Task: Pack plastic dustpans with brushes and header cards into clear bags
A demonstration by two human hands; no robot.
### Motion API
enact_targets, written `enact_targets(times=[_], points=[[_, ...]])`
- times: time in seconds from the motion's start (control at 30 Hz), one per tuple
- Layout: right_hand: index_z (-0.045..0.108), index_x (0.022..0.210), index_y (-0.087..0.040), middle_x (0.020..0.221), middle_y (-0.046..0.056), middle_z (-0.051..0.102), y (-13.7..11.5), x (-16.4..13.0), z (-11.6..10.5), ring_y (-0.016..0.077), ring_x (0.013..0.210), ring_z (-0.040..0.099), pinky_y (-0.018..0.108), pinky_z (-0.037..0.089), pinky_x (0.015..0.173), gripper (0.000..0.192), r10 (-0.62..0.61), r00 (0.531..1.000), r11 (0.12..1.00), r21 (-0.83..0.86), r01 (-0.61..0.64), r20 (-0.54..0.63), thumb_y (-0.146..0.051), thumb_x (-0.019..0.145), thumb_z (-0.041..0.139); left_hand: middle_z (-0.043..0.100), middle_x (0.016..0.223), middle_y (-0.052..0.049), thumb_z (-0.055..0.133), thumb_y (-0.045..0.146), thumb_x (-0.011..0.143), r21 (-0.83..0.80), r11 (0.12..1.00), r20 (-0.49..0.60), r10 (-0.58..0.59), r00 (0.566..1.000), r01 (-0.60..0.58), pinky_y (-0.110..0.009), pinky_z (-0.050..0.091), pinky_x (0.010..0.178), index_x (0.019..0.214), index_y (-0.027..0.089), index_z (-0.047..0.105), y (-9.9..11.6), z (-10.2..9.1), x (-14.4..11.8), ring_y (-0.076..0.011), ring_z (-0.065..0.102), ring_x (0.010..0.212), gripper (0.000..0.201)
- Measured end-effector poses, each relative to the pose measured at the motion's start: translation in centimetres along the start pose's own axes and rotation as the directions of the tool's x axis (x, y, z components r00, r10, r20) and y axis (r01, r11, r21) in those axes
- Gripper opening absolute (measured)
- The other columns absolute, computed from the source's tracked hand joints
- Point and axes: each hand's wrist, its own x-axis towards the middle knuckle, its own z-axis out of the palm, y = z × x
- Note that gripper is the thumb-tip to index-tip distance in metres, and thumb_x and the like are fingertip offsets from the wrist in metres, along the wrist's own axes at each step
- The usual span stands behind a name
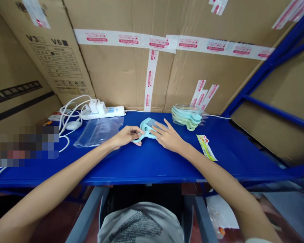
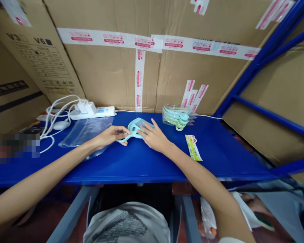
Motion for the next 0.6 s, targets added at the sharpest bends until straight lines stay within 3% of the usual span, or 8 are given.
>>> enact_targets(times=[0.07, 0.17, 0.3, 0.37, 0.43, 0.53, 0.57, 0.6], points=[[0.062, 0.15, -0.02, 0.144, 0.02, 0.069, 0.2, -0.3, 0.0, 0.0396, 0.145, 0.055, 0.076, 0.028, 0.123, 0.047, 0.126, 0.992, 0.992, -0.028, -0.126, 0.016, -0.027, 0.104, 0.06, 0.071, 0.08, -0.002, 0.087, 0.048, 0.086, 0.066, 0.997, 0.045, 0.035, 0.998, -0.038, -0.039, 0.07, 0.075, 0.11, 0.014, 0.075, 0.4, 0.3, -0.3, -0.0197, 0.078, 0.072, 0.043], [0.063, 0.148, -0.017, 0.141, 0.024, 0.069, 0.5, -0.6, 0.1, 0.0441, 0.14, 0.058, 0.077, 0.033, 0.118, 0.048, 0.305, 0.951, 0.952, -0.005, -0.305, 0.038, -0.029, 0.102, 0.064, 0.074, 0.086, -0.006, 0.079, 0.057, 0.091, 0.145, 0.984, 0.216, 0.067, 0.974, -0.1, -0.037, 0.068, 0.073, 0.119, 0.014, 0.075, 1.4, 0.9, -1.0, -0.0204, 0.077, 0.074, 0.051], [0.066, 0.142, -0.021, 0.15, 0.021, 0.064, 1.6, -1.2, -0.9, 0.0398, 0.14, 0.06, 0.062, 0.042, 0.119, 0.056, 0.405, 0.911, 0.91, 0.066, -0.41, 0.081, -0.011, 0.088, 0.073, 0.076, 0.096, -0.01, 0.076, 0.052, 0.095, 0.296, 0.917, 0.382, 0.144, 0.913, -0.268, -0.029, 0.061, 0.069, 0.114, 0.014, 0.08, 2.2, 1.6, -1.7, -0.0147, 0.071, 0.07, 0.042], [0.074, 0.128, -0.022, 0.132, 0.02, 0.075, 3.1, -2.4, -2.3, 0.0388, 0.12, 0.072, 0.056, 0.054, 0.104, 0.05, 0.467, 0.874, 0.878, 0.047, -0.477, 0.134, -0.006, 0.081, 0.075, 0.075, 0.096, -0.01, 0.075, 0.048, 0.097, 0.371, 0.849, 0.363, 0.24, 0.9, -0.376, -0.027, 0.055, 0.066, 0.107, 0.015, 0.082, 2.2, 1.9, -1.8, -0.0136, 0.068, 0.069, 0.035], [0.08, 0.1, -0.019, 0.097, 0.021, 0.08, 5.4, -4.6, -4.0, 0.039, 0.086, 0.079, 0.053, 0.06, 0.078, 0.02, 0.573, 0.794, 0.812, -0.008, -0.584, 0.202, -0.012, 0.082, 0.074, 0.073, 0.095, -0.009, 0.072, 0.045, 0.099, 0.43, 0.769, 0.305, 0.369, 0.878, -0.473, -0.027, 0.053, 0.067, 0.103, 0.017, 0.082, 1.9, 2.3, -1.8, -0.0154, 0.067, 0.076, 0.03], [0.077, 0.082, -0.017, 0.081, 0.021, 0.075, 10.2, -9.1, -5.9, 0.0371, 0.068, 0.075, 0.05, 0.057, 0.064, 0.008, 0.71, 0.654, 0.695, -0.112, -0.71, 0.261, -0.025, 0.08, 0.078, 0.067, 0.101, -0.009, 0.071, 0.045, 0.1, 0.52, 0.646, 0.269, 0.496, 0.825, -0.558, -0.028, 0.052, 0.07, 0.108, 0.02, 0.081, 1.2, 3.4, -1.6, -0.0184, 0.065, 0.087, 0.028], [0.076, 0.082, -0.019, 0.08, 0.019, 0.074, 11.9, -10.6, -6.0, 0.0358, 0.069, 0.074, 0.049, 0.057, 0.065, 0.017, 0.773, 0.536, 0.607, -0.151, -0.78, 0.338, -0.033, 0.074, 0.083, 0.066, 0.105, -0.009, 0.07, 0.047, 0.1, 0.565, 0.598, 0.279, 0.51, 0.814, -0.569, -0.028, 0.052, 0.071, 0.112, 0.022, 0.08, 0.9, 3.9, -1.5, -0.0197, 0.065, 0.092, 0.03], [0.076, 0.083, -0.02, 0.081, 0.017, 0.074, 13.4, -11.9, -5.9, 0.0353, 0.069, 0.073, 0.048, 0.057, 0.064, 0.027, 0.785, 0.449, 0.548, -0.142, -0.824, 0.426, -0.038, 0.067, 0.088, 0.064, 0.11, -0.009, 0.07, 0.049, 0.1, 0.618, 0.541, 0.294, 0.515, 0.805, -0.571, -0.029, 0.052, 0.072, 0.116, 0.023, 0.079, 0.6, 4.3, -1.4, -0.0214, 0.065, 0.097, 0.032]])
